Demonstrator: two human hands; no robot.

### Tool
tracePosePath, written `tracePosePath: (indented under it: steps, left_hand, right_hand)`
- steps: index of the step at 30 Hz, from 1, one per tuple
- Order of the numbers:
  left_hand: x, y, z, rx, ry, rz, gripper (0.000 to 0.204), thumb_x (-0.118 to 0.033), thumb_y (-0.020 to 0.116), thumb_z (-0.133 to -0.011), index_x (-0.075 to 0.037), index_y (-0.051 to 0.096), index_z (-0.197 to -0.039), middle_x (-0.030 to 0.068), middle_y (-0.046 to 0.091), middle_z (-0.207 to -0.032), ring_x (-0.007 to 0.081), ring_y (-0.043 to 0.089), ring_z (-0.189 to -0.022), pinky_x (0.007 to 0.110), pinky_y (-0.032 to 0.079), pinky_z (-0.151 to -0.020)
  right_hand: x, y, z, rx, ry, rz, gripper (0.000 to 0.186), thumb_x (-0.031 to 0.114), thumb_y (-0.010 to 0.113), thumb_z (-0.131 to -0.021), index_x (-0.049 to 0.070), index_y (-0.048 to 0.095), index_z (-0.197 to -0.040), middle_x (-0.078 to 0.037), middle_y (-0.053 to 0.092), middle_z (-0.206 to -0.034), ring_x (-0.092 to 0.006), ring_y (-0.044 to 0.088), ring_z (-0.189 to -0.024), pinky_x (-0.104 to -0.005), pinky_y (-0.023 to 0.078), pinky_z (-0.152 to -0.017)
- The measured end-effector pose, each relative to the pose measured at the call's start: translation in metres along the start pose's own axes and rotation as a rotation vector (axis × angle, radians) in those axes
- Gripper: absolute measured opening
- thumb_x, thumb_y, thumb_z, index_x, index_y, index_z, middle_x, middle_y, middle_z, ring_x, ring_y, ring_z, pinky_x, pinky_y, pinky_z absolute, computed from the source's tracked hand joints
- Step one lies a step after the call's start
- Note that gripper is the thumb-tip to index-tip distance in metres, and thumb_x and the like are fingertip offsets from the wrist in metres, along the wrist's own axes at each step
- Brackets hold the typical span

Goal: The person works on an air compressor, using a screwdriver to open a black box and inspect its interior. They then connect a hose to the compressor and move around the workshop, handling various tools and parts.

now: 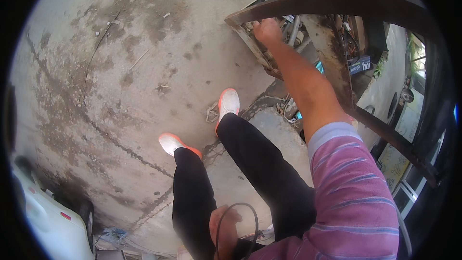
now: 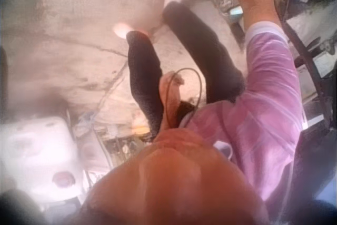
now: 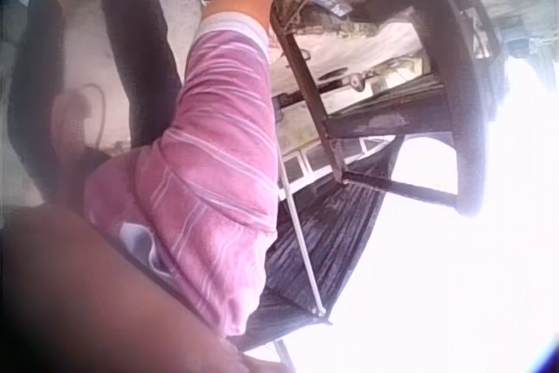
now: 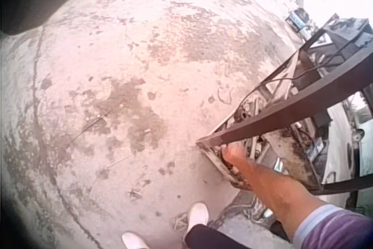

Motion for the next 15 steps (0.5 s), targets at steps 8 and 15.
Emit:
tracePosePath:
  steps: [8, 15]
  left_hand:
    - [-0.015, 0.050, -0.023, -0.104, -0.278, 0.630, 0.032, -0.017, 0.053, -0.101, 0.006, 0.058, -0.124, 0.0190, 0.070, -0.106, 0.0268, 0.068, -0.095, 0.040, 0.053, -0.089]
    - [-0.009, 0.063, -0.023, -0.124, -0.349, 0.598, 0.034, -0.019, 0.056, -0.100, 0.005, 0.059, -0.124, 0.0204, 0.071, -0.109, 0.0273, 0.069, -0.094, 0.041, 0.054, -0.090]
  right_hand:
    - [-0.006, 0.072, -0.084, -0.120, -0.330, 0.411, 0.055, 0.042, 0.061, -0.094, 0.014, 0.059, -0.141, -0.015, 0.056, -0.147, -0.0385, 0.055, -0.134, -0.0529, 0.050, -0.102]
    - [-0.045, 0.120, -0.114, -0.196, -0.650, 0.732, 0.045, 0.046, 0.052, -0.100, 0.016, 0.064, -0.132, -0.011, 0.061, -0.138, -0.0314, 0.057, -0.130, -0.0506, 0.046, -0.110]
Point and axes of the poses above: each hand's wrist, its own z-axis away from the middle knuckle, its own y-axis out of the palm, x = y × z, the point moved 3 cm from there along -z, towards the middle knuckle
